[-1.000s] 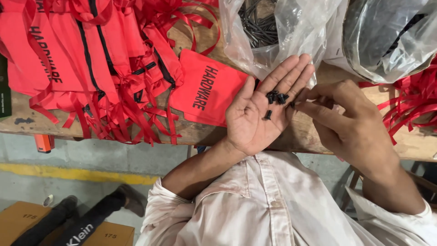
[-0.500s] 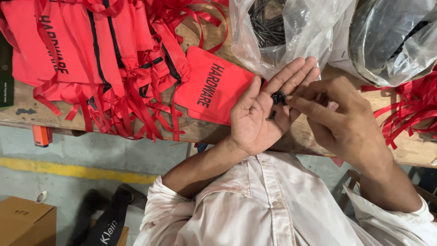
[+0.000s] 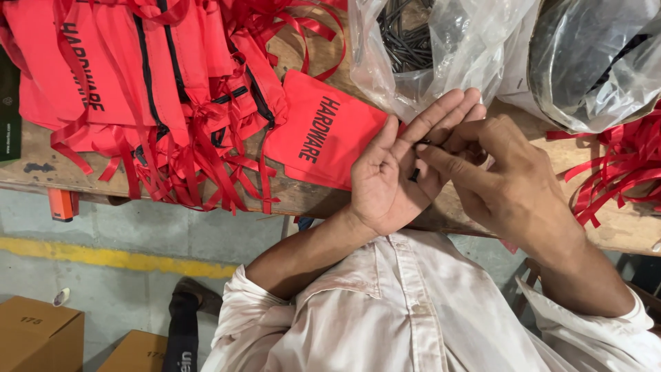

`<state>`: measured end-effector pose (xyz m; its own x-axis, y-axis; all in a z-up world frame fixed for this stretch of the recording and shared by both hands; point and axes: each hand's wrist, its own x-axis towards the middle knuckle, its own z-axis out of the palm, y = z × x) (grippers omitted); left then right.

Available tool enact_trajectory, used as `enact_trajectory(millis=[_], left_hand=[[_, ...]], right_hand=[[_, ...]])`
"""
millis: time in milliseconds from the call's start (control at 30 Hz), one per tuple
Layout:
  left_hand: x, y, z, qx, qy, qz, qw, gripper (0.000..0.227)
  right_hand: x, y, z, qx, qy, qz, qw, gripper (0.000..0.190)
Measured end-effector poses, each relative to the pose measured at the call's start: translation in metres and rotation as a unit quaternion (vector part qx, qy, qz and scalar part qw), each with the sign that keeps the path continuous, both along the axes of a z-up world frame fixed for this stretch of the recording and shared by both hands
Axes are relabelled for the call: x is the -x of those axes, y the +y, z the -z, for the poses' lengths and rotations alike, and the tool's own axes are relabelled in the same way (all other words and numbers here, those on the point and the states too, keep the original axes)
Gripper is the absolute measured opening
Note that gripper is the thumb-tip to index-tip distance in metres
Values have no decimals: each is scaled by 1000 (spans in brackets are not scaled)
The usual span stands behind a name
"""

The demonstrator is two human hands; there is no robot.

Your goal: The person places small black hardware pieces into red zippered bags by hand.

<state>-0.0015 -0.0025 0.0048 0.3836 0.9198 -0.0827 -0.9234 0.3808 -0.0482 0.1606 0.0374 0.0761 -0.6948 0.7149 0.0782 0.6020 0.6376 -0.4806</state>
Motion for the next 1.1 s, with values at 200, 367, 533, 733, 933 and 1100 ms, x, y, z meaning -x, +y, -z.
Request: enact_trajectory(millis=[200, 367, 533, 733, 933, 1100], left_hand=[[1, 2, -2, 5, -17, 2, 1000, 72], [1, 1, 1, -2, -15, -1, 1000, 72], [-1, 2, 0, 8, -32, -7, 999, 72], [-1, 4, -3, 23, -34, -4, 999, 73], [-2, 5, -3, 13, -18, 0, 1000, 73], [-4, 5, -3, 2, -17, -4, 1000, 71]], right_hand=[[2, 0, -6, -5, 9, -24, 1000, 44], [7, -9, -10, -13, -25, -29, 999, 36], [-17, -17, 5, -33, 103, 32, 994, 35], [-23, -33, 9, 48, 218, 160, 962, 33], [-31, -50, 31, 94, 290, 227, 925, 28], [-30, -54, 30, 109, 307, 280, 903, 28]])
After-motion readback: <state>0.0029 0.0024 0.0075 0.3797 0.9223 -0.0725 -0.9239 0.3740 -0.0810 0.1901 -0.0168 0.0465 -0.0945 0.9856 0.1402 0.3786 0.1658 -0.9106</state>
